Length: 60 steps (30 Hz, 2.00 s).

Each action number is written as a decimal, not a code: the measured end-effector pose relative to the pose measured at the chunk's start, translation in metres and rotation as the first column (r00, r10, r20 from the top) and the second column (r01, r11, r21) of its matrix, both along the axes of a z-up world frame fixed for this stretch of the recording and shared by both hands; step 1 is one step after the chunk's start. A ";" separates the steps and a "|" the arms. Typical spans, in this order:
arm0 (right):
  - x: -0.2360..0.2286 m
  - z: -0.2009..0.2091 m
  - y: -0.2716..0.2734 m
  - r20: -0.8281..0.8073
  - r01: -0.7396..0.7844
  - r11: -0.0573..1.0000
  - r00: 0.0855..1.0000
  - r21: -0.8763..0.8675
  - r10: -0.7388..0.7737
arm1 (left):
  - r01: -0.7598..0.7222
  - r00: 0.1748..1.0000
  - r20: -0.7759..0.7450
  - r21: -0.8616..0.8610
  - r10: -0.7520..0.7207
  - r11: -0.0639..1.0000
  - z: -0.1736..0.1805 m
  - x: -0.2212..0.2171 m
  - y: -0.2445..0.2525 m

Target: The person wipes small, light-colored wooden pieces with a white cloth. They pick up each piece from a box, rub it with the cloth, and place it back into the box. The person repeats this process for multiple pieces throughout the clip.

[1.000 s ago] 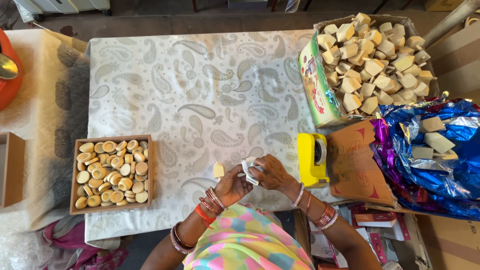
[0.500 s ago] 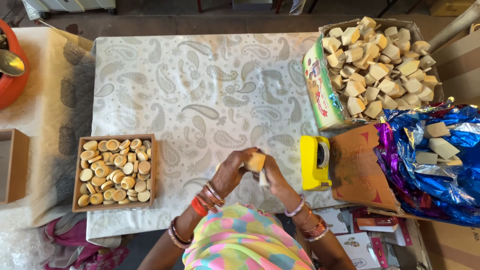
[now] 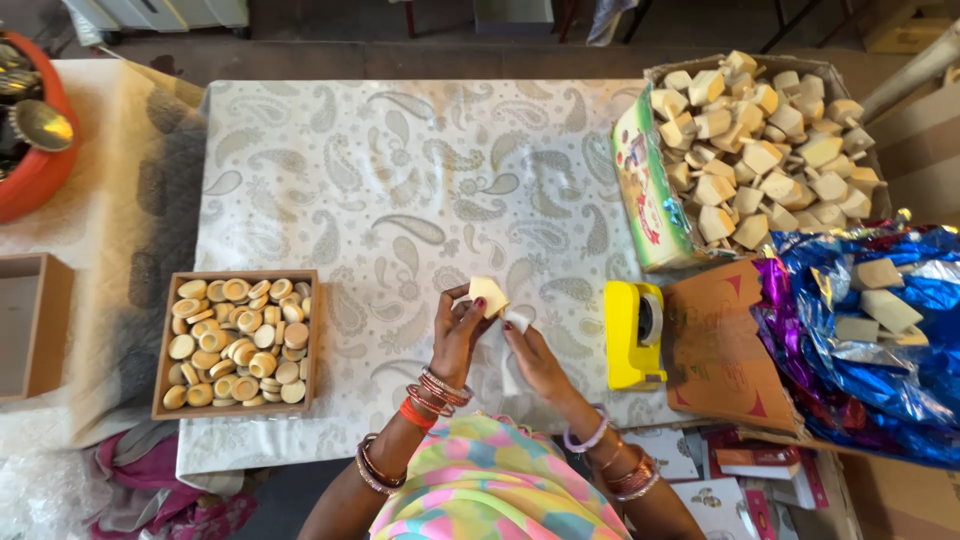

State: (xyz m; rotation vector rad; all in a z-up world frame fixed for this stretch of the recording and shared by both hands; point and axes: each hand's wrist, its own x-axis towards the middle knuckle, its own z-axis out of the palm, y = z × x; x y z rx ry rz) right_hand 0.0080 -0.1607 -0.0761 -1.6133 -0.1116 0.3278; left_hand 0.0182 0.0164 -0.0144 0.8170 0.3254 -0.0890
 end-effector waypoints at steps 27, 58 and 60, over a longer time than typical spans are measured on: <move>-0.005 0.116 0.032 -0.210 0.281 0.776 0.958 0.565 -0.195 | -0.083 0.939 0.300 0.671 -0.167 0.736 0.065 -0.004 -0.018; 0.024 0.029 -0.014 -0.399 0.518 0.680 0.850 0.519 -0.343 | -0.069 0.915 0.278 0.822 -0.293 0.565 0.060 -0.007 -0.024; 0.036 -0.001 -0.031 -0.515 0.453 0.674 0.848 0.584 -0.124 | -0.001 0.858 0.303 0.810 -0.416 0.587 0.065 -0.017 -0.027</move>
